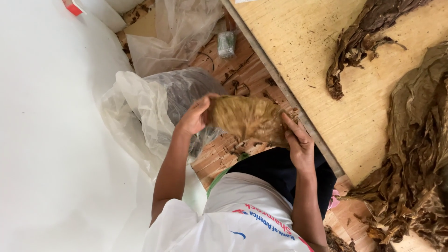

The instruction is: The person places several smooth stones onto a large, dried leaf spread on a wooden table to flatten it. They adjust the stones and smooth the leaf surface with their hands. Another person is also seen working on similar leaves in the background.

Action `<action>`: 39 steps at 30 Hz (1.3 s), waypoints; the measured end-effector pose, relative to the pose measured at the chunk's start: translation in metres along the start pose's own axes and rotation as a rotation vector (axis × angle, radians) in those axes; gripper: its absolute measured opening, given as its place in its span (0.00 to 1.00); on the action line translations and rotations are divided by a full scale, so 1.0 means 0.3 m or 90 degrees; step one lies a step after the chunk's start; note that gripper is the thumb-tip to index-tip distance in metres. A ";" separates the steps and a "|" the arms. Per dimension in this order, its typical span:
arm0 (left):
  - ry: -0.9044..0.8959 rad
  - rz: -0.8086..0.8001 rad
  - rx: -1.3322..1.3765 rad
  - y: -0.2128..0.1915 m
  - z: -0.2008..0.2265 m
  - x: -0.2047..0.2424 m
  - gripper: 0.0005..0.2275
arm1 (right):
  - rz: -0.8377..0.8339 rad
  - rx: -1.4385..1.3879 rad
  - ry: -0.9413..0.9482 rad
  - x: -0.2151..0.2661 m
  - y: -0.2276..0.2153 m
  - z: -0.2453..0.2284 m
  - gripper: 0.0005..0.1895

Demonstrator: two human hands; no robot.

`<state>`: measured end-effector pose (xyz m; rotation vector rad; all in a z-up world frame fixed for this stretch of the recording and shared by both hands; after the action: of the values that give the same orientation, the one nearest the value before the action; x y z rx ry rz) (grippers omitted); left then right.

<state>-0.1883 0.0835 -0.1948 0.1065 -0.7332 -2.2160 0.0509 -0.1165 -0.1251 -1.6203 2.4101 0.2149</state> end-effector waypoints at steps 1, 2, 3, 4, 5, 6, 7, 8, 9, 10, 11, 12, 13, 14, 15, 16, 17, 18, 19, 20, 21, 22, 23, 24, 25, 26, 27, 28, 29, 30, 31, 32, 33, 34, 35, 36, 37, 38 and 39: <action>-0.001 0.000 0.000 0.063 0.058 0.035 0.20 | 0.001 0.000 0.001 0.004 0.002 -0.007 0.21; -0.163 -0.093 -0.061 0.156 0.059 0.074 0.34 | -0.002 -0.029 0.013 0.006 0.005 -0.008 0.21; -0.325 -0.188 -0.123 0.242 0.063 0.133 0.49 | -0.005 -0.058 0.025 0.008 0.009 -0.011 0.22; -0.324 -0.188 -0.123 0.221 0.009 0.110 0.49 | -0.005 -0.057 0.024 0.012 0.005 0.027 0.22; -0.321 -0.238 -0.187 0.210 -0.046 0.089 0.46 | 0.005 -0.081 0.012 0.015 -0.001 0.062 0.19; -0.319 -0.285 -0.249 0.197 -0.109 0.079 0.44 | 0.014 -0.105 0.004 0.026 -0.008 0.098 0.17; -0.320 -0.284 -0.246 0.187 -0.136 0.067 0.44 | 0.012 -0.105 0.007 0.030 -0.008 0.112 0.17; -0.242 -0.226 -0.247 0.165 -0.132 0.032 0.32 | 0.019 -0.103 0.006 0.030 -0.012 0.124 0.17; -0.165 -0.168 -0.246 0.143 -0.126 0.002 0.21 | 0.026 -0.101 0.006 0.029 -0.017 0.137 0.18; -0.166 -0.170 -0.245 0.184 -0.130 -0.003 0.21 | 0.027 -0.099 0.007 0.022 -0.015 0.077 0.18; -0.104 -0.171 -0.202 0.231 -0.112 -0.012 0.22 | -0.020 -0.085 0.030 0.012 0.005 0.024 0.27; -0.043 -0.171 -0.160 0.276 -0.093 -0.020 0.27 | -0.067 -0.073 0.053 0.003 0.026 -0.027 0.37; -0.045 -0.173 -0.159 0.280 -0.106 -0.011 0.27 | -0.064 -0.072 0.054 -0.001 0.016 -0.017 0.37; -0.048 -0.200 -0.185 0.291 -0.121 0.003 0.30 | -0.084 -0.032 0.086 -0.001 0.017 0.002 0.39; -0.050 -0.228 -0.211 0.302 -0.135 0.018 0.33 | -0.104 0.008 0.117 0.000 0.017 0.021 0.43; -0.052 -0.230 -0.210 0.353 -0.107 0.014 0.33 | -0.102 0.008 0.118 -0.010 0.026 0.023 0.43; -0.040 -0.240 -0.261 0.407 -0.075 0.011 0.35 | -0.107 0.005 0.137 -0.019 0.037 0.032 0.45; -0.028 -0.251 -0.311 0.462 -0.046 0.009 0.39 | -0.112 0.003 0.156 -0.025 0.047 0.039 0.47; -0.031 -0.253 -0.310 0.476 -0.057 0.005 0.39 | -0.110 0.003 0.159 -0.030 0.052 0.042 0.47; 0.006 -0.248 -0.317 0.490 -0.054 -0.001 0.35 | -0.072 0.006 0.145 -0.040 0.043 0.041 0.35; 0.042 -0.242 -0.323 0.505 -0.050 -0.006 0.32 | -0.034 0.009 0.131 -0.048 0.034 0.037 0.23; 0.043 -0.244 -0.324 0.502 -0.072 -0.007 0.32 | -0.032 0.009 0.130 -0.047 0.031 0.058 0.23; 0.101 -0.190 -0.346 0.486 -0.068 -0.009 0.23 | 0.017 -0.038 0.113 -0.045 0.013 0.074 0.16; 0.159 -0.133 -0.366 0.468 -0.066 -0.005 0.15 | 0.064 -0.084 0.098 -0.040 -0.004 0.092 0.11; 0.160 -0.133 -0.366 0.449 -0.084 -0.012 0.15 | 0.064 -0.084 0.097 -0.034 -0.013 0.109 0.11; 0.200 -0.081 -0.353 0.415 -0.085 -0.013 0.16 | 0.104 -0.079 0.081 -0.024 -0.035 0.122 0.09; 0.240 -0.028 -0.339 0.380 -0.086 -0.012 0.16 | 0.144 -0.074 0.066 -0.012 -0.057 0.134 0.09; 0.239 -0.027 -0.340 0.378 -0.083 -0.016 0.16 | 0.144 -0.074 0.067 -0.001 -0.060 0.153 0.09; 0.265 -0.005 -0.335 0.372 -0.069 -0.015 0.12 | 0.160 -0.054 0.060 0.011 -0.070 0.167 0.09; 0.291 0.016 -0.331 0.366 -0.054 -0.015 0.09 | 0.177 -0.032 0.052 0.023 -0.081 0.179 0.10; 0.291 0.015 -0.332 0.345 -0.065 -0.021 0.09 | 0.177 -0.032 0.051 0.022 -0.086 0.157 0.10; 0.293 0.028 -0.333 0.321 -0.077 -0.026 0.10 | 0.192 -0.009 0.055 0.024 -0.097 0.135 0.07; 0.296 0.042 -0.334 0.296 -0.088 -0.029 0.10 | 0.206 0.015 0.059 0.026 -0.108 0.112 0.06; 0.298 0.043 -0.335 0.305 -0.080 -0.025 0.10 | 0.205 0.014 0.058 0.036 -0.115 0.122 0.06; 0.301 0.030 -0.343 0.318 -0.074 -0.022 0.10 | 0.211 0.026 0.050 0.046 -0.124 0.128 0.07; 0.302 0.018 -0.351 0.333 -0.071 -0.017 0.10 | 0.216 0.039 0.044 0.059 -0.136 0.133 0.08; 0.303 0.018 -0.351 0.348 -0.063 -0.002 0.10 | 0.216 0.039 0.044 0.047 -0.138 0.086 0.08; 0.286 -0.016 -0.378 0.376 -0.063 0.004 0.09 | 0.167 0.052 0.028 0.025 -0.124 0.033 0.17; 0.268 -0.051 -0.405 0.403 -0.064 0.011 0.09 | 0.117 0.065 0.012 0.005 -0.110 -0.020 0.28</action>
<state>-0.1052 0.0085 -0.1452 0.2730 0.2145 -2.2885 0.0803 -0.1318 -0.1196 -1.3648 2.5402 0.1068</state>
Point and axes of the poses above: each hand's wrist, its own x-axis away from the middle knuckle, its own y-axis out of the palm, z = x × y, the point moved 7 cm from there along -x, towards the middle knuckle, and after that the axes turned 5 degrees about -z, right-handed, at the moved point
